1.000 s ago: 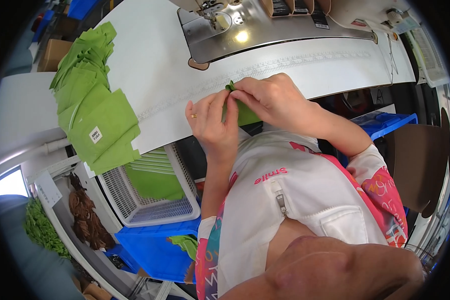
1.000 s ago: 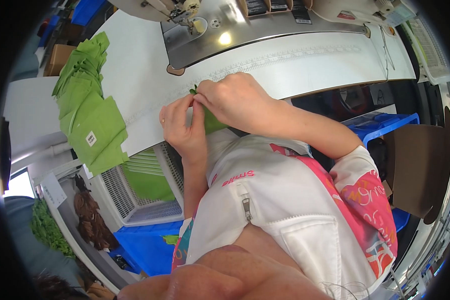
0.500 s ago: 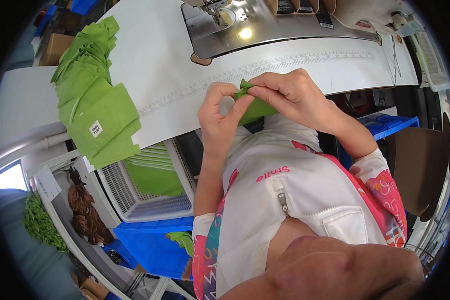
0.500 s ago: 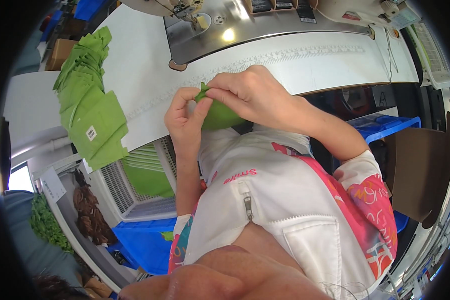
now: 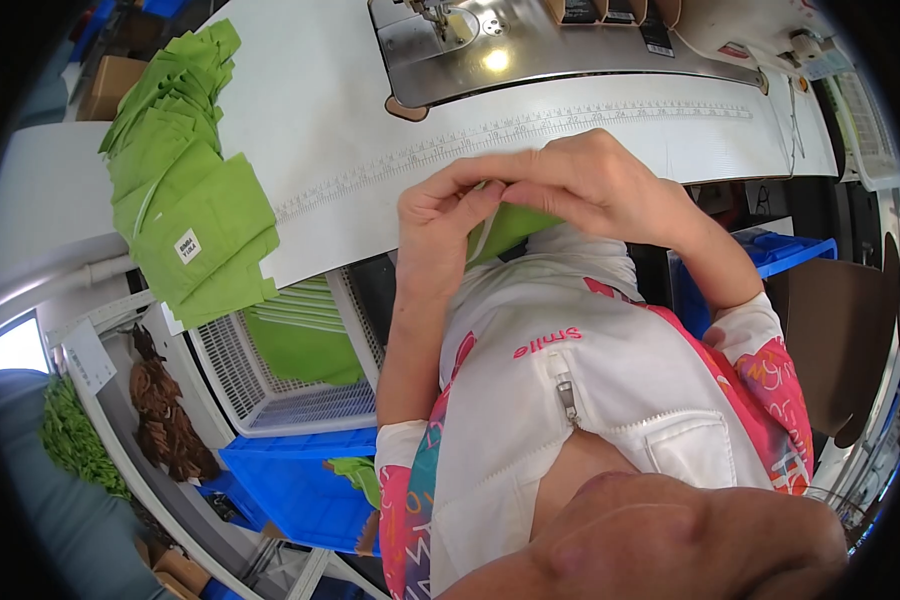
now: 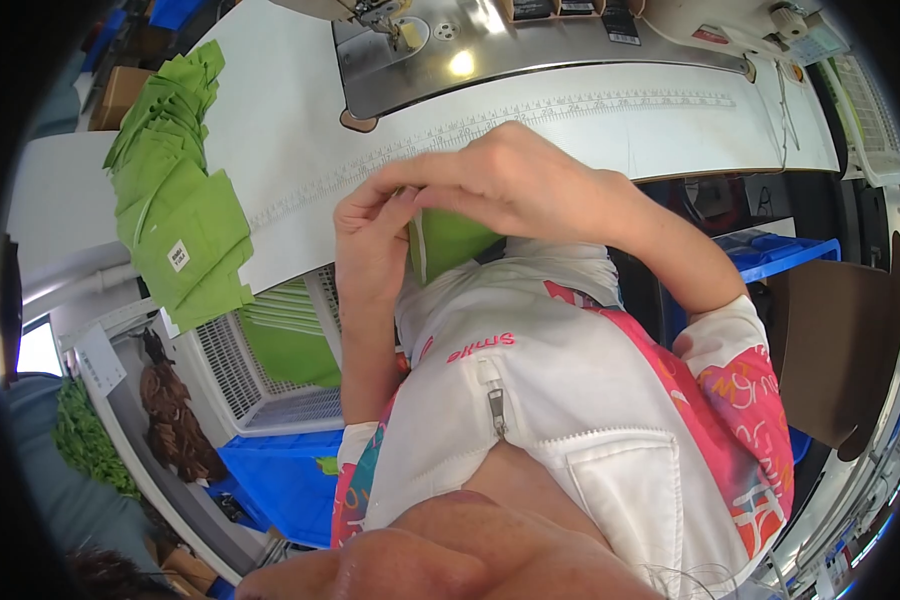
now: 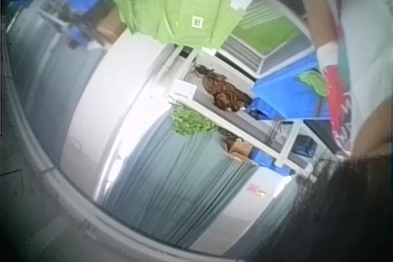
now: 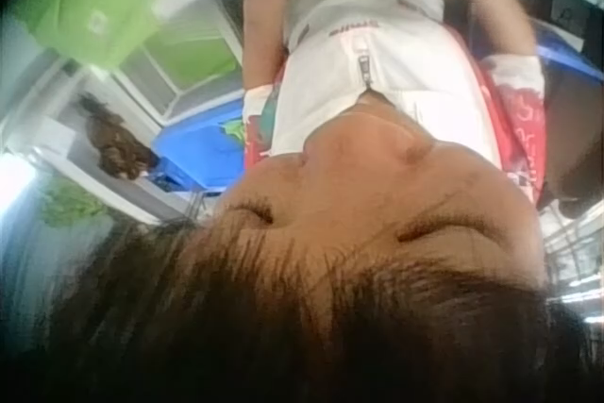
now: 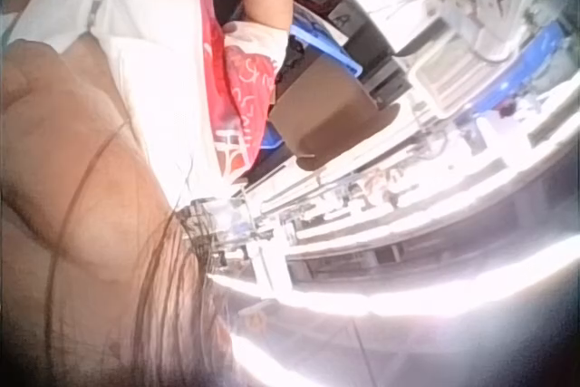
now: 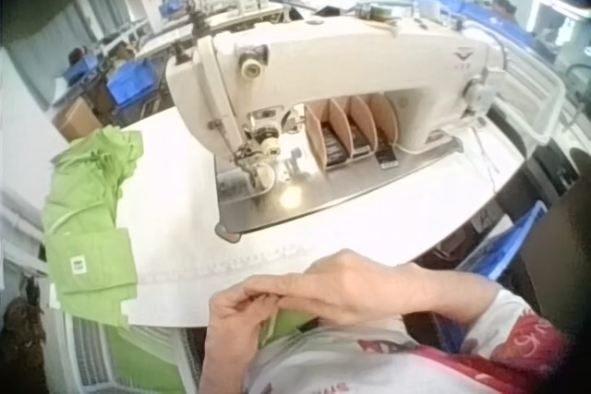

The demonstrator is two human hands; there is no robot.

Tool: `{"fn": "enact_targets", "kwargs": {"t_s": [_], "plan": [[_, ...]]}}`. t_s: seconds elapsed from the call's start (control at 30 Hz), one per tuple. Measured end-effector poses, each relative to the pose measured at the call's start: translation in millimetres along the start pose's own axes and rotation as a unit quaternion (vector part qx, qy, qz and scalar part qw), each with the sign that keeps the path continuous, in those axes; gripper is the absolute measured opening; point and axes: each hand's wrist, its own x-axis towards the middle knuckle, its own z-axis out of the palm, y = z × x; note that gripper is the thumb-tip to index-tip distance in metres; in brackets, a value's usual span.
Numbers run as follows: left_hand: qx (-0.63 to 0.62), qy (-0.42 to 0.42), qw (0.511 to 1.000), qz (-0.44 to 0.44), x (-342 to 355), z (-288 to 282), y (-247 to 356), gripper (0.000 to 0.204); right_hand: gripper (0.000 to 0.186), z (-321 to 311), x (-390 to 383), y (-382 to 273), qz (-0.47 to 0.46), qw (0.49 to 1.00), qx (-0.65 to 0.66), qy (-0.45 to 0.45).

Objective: Sewing and assembling green fabric pouches using an industrial sewing machine.

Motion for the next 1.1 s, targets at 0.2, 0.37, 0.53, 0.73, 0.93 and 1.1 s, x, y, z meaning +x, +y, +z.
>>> {"fn": "enact_targets", "kwargs": {"t_s": [0.2, 0.37, 0.53, 0.73, 0.93, 1.1], "plan": [[0.012, 0.002, 1.0, 0.022, 3, -10, 4, 0.022, 0.016, 1, 0, -4, 0.105, 0.994, 0.027, 0.031], [0.072, -0.02, 0.996, 0.043, 6, -6, 16, 0.022, 0.012, 0, 3, -7, 0.091, 0.996, 0.0, 0.025], [0.412, -0.04, 0.892, 0.18, 5, -4, 26, 0.024, 0.011, 2, 1, -4, 0.083, 0.994, -0.048, 0.054], [0.038, 0.001, 0.999, -0.001, 8, -16, 19, 0.017, 0.013, -7, 7, -5, 0.155, 0.981, 0.114, 0.023], [0.04, 0.016, 0.998, 0.034, 11, -10, 21, 0.018, 0.015, -7, 9, -2, 0.164, 0.979, 0.117, 0.017], [0.117, 0.0, 0.99, 0.083, 4, -8, 17, 0.017, 0.015, -6, 9, -3, 0.158, 0.982, 0.102, 0.022]]}}
